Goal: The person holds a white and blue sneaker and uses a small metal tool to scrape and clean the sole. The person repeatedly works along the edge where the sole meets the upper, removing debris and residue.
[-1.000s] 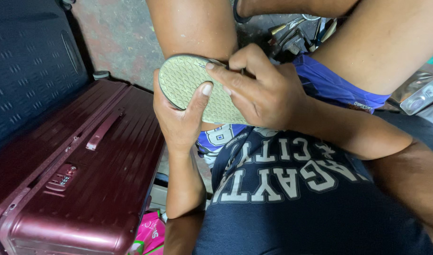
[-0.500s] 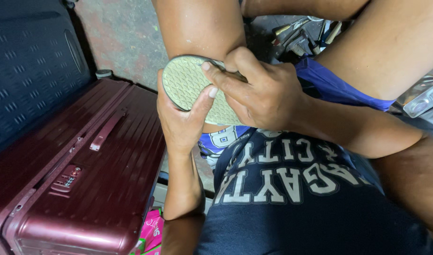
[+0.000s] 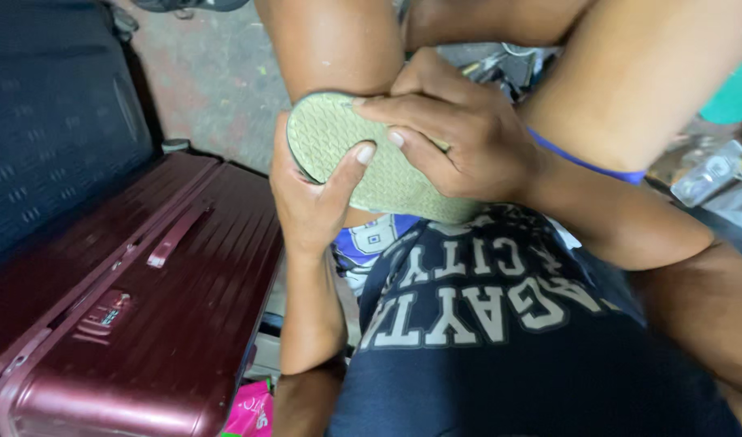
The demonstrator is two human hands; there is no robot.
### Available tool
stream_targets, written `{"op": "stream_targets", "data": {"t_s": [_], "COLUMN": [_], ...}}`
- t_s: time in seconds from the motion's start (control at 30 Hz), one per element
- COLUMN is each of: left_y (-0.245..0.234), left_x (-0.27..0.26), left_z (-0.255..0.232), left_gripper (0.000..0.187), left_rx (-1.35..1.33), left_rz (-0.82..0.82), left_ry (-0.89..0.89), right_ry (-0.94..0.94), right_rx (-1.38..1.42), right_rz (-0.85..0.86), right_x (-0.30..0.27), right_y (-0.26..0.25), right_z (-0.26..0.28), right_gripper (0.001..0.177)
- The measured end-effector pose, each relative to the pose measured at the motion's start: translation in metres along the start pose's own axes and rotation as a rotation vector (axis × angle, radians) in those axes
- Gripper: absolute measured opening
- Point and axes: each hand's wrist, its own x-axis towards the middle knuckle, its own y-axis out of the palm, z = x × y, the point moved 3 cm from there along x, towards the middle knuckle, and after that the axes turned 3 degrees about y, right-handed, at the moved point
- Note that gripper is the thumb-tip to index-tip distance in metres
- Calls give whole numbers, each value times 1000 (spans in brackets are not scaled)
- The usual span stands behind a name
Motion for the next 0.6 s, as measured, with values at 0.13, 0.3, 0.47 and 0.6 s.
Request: {"op": "stream_targets", "data": {"t_s": [0.13,0.3,0.47,0.6], "left_y": [19,64,106,106], "left_x": [12,52,83,88], "left_z": [-31,-50,-32,-22], "left_gripper": [47,45,43,41], "left_rx": [23,150,204,205], "left_rz": [244,619,718,727], "left_ry": [169,321,203,193], "right_ry": [77,245,432,432], "right_rx": [-94,-102,-223,-206], "right_rz": [-93,-351,-403,-411], "right_x": [-37,-83,-95,-93], "right_y": [-30,-50,-44,-38], "right_z": [4,10,-9,-10], "right_gripper": [39,32,33,38]}}
